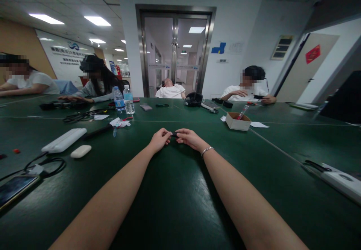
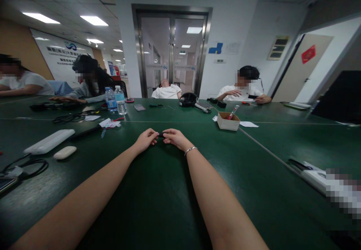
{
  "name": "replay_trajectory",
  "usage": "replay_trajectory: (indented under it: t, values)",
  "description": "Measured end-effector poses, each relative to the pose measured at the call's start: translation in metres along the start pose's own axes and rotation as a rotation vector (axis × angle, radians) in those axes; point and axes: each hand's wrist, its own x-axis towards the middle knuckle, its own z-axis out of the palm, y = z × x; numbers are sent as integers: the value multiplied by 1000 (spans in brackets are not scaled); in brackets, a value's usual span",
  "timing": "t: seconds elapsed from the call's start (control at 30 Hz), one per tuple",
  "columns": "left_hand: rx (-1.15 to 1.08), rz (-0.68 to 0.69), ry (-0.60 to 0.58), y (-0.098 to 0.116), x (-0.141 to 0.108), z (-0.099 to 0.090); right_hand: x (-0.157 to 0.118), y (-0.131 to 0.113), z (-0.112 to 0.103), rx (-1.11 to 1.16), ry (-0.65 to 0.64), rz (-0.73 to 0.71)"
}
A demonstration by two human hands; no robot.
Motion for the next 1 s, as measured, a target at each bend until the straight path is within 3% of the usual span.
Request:
replay_trajectory:
  t: [0.2, 0.33, 0.67, 1.0]
  values:
    - [77, 19, 42, -4, 4, -1, -3, -3, 3, -6, 1, 0]
    - [151, 43, -28, -5, 7, -1, -5, -4, 5, -28, -17, -2]
    - [256, -78, 40, 6, 1, -5, -2, -2, 3, -241, -139, -19]
    - [219, -46, 19, 10, -4, -3, 2, 3, 2, -245, -66, -24]
